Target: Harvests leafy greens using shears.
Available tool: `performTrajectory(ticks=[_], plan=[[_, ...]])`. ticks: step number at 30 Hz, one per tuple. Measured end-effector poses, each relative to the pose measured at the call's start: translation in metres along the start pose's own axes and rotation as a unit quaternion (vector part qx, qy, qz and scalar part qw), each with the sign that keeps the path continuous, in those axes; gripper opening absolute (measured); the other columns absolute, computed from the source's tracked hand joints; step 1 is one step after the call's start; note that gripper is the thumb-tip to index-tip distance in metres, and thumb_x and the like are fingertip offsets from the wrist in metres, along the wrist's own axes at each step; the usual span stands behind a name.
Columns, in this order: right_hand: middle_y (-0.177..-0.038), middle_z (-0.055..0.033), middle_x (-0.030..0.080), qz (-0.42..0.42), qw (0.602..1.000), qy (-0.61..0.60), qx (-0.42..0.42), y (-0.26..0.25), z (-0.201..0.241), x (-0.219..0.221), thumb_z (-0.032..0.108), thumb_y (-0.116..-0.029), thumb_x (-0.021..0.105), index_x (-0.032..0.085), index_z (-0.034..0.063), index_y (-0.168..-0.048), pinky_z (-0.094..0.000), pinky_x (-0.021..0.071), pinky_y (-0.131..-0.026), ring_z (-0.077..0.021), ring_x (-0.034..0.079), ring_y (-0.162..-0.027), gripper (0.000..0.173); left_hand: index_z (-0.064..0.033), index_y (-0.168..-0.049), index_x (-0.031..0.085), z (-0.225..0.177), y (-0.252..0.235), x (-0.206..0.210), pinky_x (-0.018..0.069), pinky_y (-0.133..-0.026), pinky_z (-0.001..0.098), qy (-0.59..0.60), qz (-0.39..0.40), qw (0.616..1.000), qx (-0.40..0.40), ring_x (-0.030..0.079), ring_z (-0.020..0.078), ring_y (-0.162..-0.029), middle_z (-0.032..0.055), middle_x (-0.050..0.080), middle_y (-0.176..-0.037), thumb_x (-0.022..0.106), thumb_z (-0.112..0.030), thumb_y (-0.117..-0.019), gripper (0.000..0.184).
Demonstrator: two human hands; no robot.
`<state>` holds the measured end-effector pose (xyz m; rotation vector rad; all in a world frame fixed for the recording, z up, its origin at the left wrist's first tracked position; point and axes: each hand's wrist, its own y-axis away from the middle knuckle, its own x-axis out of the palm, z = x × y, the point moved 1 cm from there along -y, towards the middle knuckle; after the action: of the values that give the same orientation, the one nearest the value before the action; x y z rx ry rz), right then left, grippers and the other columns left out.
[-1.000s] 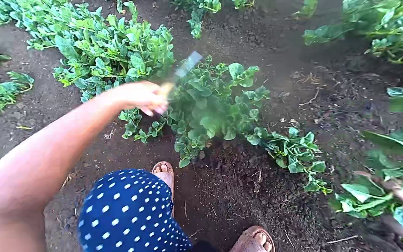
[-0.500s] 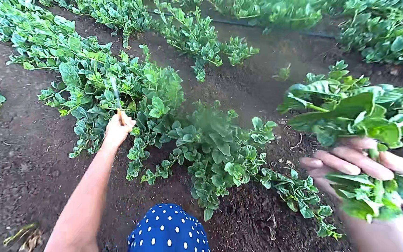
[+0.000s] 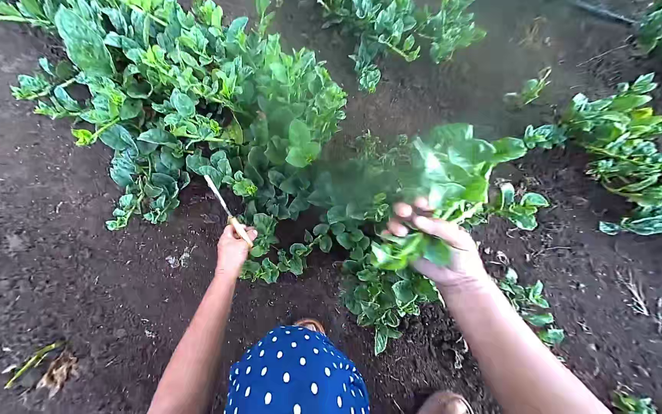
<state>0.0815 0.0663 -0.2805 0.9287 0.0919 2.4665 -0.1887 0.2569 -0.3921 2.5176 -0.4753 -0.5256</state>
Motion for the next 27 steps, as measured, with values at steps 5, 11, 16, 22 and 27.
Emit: performTrajectory(ticks=[5,11,16,22,27], plan=[[-0.091,0.0042,0.072,-0.063,0.998,0.025,0.020,-0.017,-0.014,0.003,0.013,-0.0964,0.048,0.069,0.0232,-0.097,-0.0307,0.0618,-0.075,-0.0103,0.071,-0.083,0.023,0.0070,-0.129,0.058,-0.020,0.036,0.053,0.0557,-0.097,0.0402,-0.071,0.134,0.987,0.056,0.070,0.0236,-0.107,0.0193,0.070,-0.118,0.067,-0.007,-0.0959,0.037],[-0.092,0.0031,0.071,-0.059,0.998,-0.017,0.000,-0.028,-0.004,0.004,0.012,-0.1020,0.041,0.068,0.0225,-0.098,-0.0288,0.0617,-0.077,-0.0102,0.071,-0.085,0.030,0.0007,-0.126,0.063,0.020,0.024,-0.007,0.0557,-0.098,0.0505,-0.159,0.066,0.982,0.079,0.071,0.0282,-0.106,0.0161,0.073,-0.115,0.069,-0.017,-0.0970,0.034],[-0.092,0.0006,0.073,-0.026,0.997,0.060,-0.035,0.004,0.037,-0.010,0.011,-0.1001,0.047,0.068,0.0213,-0.104,-0.0325,0.0621,-0.080,-0.0141,0.072,-0.085,0.024,0.0058,-0.137,0.053,0.046,0.029,-0.071,0.0504,-0.103,0.0555,-0.201,-0.045,0.978,-0.026,0.067,0.0358,-0.116,0.0237,0.068,-0.123,0.076,-0.017,-0.0931,0.054],[-0.070,0.0071,0.066,0.025,0.988,0.115,-0.099,0.067,0.082,-0.033,0.025,-0.1001,0.059,0.070,0.0230,-0.100,-0.0365,0.0613,-0.083,-0.0106,0.070,-0.073,0.011,0.0042,-0.137,0.054,0.057,0.032,-0.034,0.0489,-0.105,0.0519,-0.235,-0.055,0.968,-0.073,0.065,0.0344,-0.119,0.0226,0.067,-0.126,0.072,-0.014,-0.0955,0.049],[-0.077,-0.0005,0.071,0.141,0.982,0.006,-0.128,0.065,0.090,-0.046,0.016,-0.1004,0.058,0.072,0.0109,-0.110,-0.0403,0.0608,-0.089,-0.0167,0.073,-0.078,0.017,0.0044,-0.132,0.057,0.041,0.051,-0.013,0.0542,-0.099,0.0484,-0.215,-0.017,0.976,-0.031,0.070,0.0295,-0.109,0.0194,0.070,-0.118,0.066,-0.011,-0.0973,0.039]])
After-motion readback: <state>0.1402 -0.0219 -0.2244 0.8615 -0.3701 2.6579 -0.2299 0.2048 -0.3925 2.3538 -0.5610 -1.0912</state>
